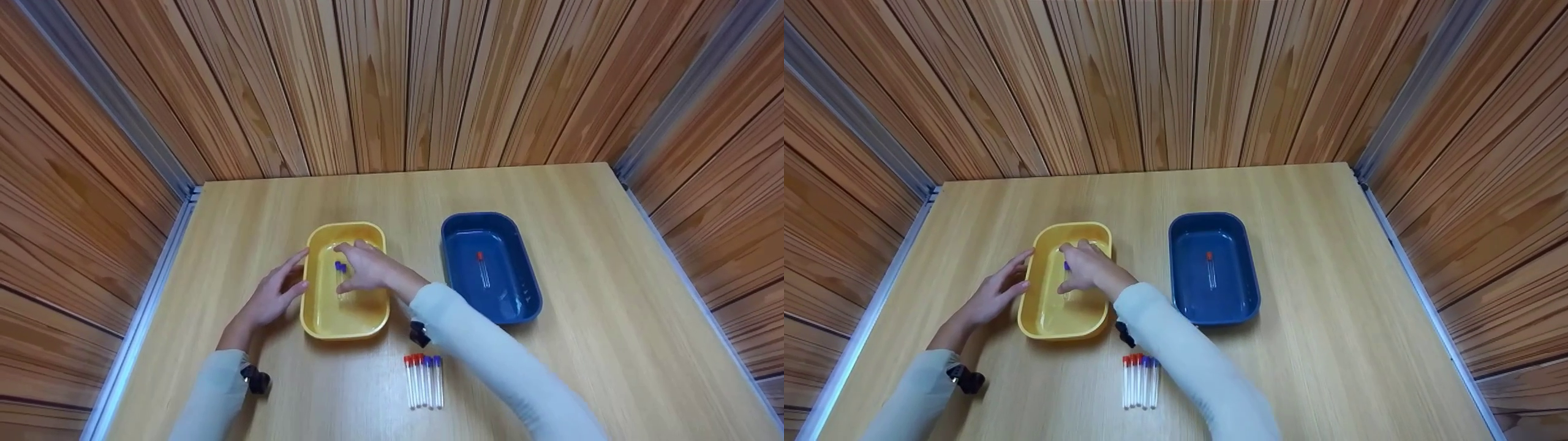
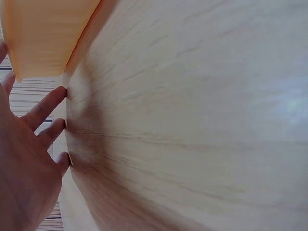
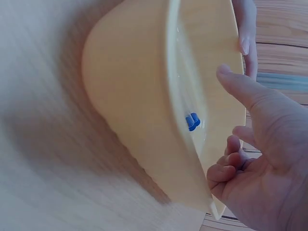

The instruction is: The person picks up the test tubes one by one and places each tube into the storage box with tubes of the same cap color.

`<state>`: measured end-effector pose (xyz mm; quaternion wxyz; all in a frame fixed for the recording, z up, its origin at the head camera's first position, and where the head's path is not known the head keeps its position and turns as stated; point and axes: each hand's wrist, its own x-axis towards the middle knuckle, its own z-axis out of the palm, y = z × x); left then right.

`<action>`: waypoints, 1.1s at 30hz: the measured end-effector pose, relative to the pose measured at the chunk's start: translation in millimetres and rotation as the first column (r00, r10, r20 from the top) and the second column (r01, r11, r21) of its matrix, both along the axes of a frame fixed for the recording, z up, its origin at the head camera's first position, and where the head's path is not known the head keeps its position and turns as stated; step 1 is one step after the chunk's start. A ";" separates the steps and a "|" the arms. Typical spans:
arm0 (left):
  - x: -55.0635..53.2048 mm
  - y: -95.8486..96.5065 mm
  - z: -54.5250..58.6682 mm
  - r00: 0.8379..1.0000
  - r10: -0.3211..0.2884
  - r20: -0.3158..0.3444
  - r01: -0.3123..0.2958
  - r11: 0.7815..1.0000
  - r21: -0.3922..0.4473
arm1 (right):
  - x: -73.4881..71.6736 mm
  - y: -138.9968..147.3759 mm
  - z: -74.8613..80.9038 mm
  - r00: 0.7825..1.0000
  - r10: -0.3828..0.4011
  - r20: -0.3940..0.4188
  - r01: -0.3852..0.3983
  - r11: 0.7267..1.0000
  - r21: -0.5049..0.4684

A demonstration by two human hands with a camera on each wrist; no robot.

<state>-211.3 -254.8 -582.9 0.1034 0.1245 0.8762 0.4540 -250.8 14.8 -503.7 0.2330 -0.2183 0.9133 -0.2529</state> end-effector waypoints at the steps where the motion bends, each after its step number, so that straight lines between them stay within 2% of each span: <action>1: 0.0 0.4 0.3 1.000 -0.001 0.005 0.001 1.000 -0.002 | 1.6 1.6 0.2 1.000 0.004 -0.006 -0.004 1.000 -0.001; 9: -0.4 1.9 3.8 1.000 -0.014 -0.005 0.013 1.000 -0.025 | 19.0 13.2 2.7 0.992 0.054 -0.116 -0.055 0.998 -0.008; 15: -0.8 1.7 6.9 0.999 -0.017 -0.030 0.016 1.000 -0.025 | 31.6 24.5 3.9 0.984 0.045 -0.174 -0.054 0.997 -0.047; 21: -2.4 0.0 3.1 0.999 -0.013 -0.050 0.012 1.000 -0.023 | 40.0 41.6 1.0 0.968 0.040 -0.248 -0.070 0.991 -0.113; 25: -1.7 -0.2 2.8 0.999 -0.023 -0.038 0.021 0.999 -0.043 | 46.1 53.9 1.1 0.968 0.037 -0.249 -0.075 0.986 -0.146; 33: -0.5 0.0 4.5 1.000 0.001 0.026 0.000 0.999 -0.040 | 61.5 73.1 1.9 0.971 0.021 -0.239 -0.061 0.985 -0.162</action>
